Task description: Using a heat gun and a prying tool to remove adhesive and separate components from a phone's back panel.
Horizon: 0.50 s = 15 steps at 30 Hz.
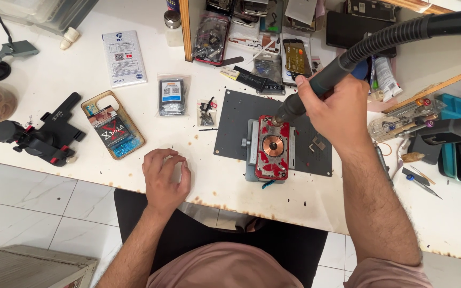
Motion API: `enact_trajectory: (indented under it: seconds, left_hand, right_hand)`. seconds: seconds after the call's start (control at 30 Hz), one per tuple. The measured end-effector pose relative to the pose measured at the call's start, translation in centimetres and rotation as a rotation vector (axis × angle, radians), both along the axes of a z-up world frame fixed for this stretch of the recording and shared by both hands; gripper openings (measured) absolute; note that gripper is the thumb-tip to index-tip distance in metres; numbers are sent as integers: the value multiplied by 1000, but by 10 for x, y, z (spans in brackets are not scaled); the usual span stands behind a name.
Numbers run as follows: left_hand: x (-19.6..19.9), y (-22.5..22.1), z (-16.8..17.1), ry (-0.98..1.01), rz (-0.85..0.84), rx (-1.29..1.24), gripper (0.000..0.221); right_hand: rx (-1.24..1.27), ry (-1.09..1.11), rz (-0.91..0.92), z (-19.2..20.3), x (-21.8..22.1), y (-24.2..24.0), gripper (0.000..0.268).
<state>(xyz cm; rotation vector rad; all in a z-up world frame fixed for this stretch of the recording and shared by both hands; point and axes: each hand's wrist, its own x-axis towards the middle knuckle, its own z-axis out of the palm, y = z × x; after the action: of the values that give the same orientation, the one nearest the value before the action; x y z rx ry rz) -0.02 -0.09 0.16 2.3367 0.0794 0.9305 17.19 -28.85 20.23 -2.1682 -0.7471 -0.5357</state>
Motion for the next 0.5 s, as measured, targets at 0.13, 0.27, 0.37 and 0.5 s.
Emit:
enact_trajectory:
  seconds: [0.13, 0.27, 0.37, 0.5]
  left_hand:
    - [0, -1, 2, 16, 1, -12, 6]
    - [1, -1, 1, 10, -3, -15, 6]
    - [1, -1, 1, 1, -4, -11, 6]
    - [0, -1, 1, 10, -3, -21, 6]
  right_hand:
    - [-35, -7, -23, 1, 0, 5, 16]
    - [-77, -9, -48, 0, 3, 4, 18]
    - [-38, -7, -40, 0, 5, 1, 17]
    - [-69, 1, -43, 1, 4, -1, 18]
